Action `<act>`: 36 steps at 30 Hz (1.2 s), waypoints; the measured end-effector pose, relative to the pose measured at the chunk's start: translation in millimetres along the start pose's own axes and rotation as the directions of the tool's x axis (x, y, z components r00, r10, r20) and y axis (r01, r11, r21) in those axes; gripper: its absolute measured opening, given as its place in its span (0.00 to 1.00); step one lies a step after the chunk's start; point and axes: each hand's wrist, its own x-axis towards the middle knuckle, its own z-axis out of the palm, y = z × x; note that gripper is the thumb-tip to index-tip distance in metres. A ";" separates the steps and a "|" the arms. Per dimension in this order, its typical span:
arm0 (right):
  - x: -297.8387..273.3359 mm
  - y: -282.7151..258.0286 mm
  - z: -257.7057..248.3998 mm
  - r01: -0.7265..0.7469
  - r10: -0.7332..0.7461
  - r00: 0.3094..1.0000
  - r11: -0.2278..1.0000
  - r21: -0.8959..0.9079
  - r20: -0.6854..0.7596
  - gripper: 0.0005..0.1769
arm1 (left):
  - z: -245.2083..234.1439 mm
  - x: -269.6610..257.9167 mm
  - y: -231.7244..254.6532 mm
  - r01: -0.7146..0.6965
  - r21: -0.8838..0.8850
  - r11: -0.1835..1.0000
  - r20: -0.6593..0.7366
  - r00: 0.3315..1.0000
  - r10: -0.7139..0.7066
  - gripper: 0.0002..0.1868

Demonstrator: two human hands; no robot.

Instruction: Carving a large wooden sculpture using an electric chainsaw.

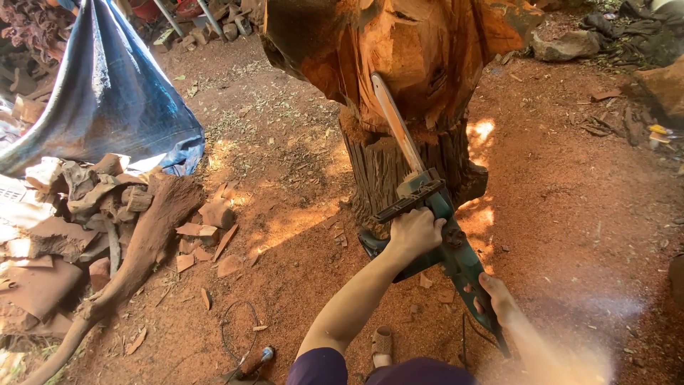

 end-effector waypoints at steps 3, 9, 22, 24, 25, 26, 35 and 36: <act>-1.4 0.0 -1.4 -0.021 0.021 1.000 1.000 -0.007 -0.002 0.45 | 1.8 0.7 -0.4 0.012 0.013 1.000 -0.012 1.000 -0.012 0.27; -4.5 -5.5 -2.3 -0.021 0.022 1.000 0.999 -0.040 0.020 0.46 | 2.4 6.7 -0.7 0.058 -0.017 0.998 0.076 0.995 -0.057 0.24; -9.0 -29.9 -2.4 0.032 -0.032 0.999 0.999 -0.038 -0.005 0.42 | -18.4 12.4 -2.2 0.020 -0.031 0.999 0.067 0.998 -0.018 0.25; -9.6 -40.0 -1.2 -0.012 0.010 0.999 0.998 -0.063 -0.039 0.46 | -25.0 13.9 -2.3 0.005 -0.051 0.999 0.043 0.999 -0.003 0.24; -10.4 -43.9 0.6 -0.018 0.015 0.999 0.998 -0.065 -0.041 0.46 | -32.1 13.3 -0.3 0.007 -0.056 0.998 0.047 0.999 -0.005 0.24; -8.4 -49.5 1.6 -0.003 0.000 0.999 0.998 -0.062 -0.038 0.44 | -40.3 14.5 1.4 0.026 -0.067 0.997 0.065 0.998 -0.022 0.23; -0.3 -74.1 15.3 0.010 -0.017 0.999 0.990 -0.138 -0.047 0.50 | -60.8 22.6 -7.2 -0.001 -0.044 0.999 -0.008 1.000 0.001 0.24; -1.8 -67.0 15.1 0.028 -0.040 0.997 0.984 -0.175 -0.062 0.52 | -55.5 19.2 -8.9 -0.063 -0.020 0.998 -0.077 0.995 0.062 0.25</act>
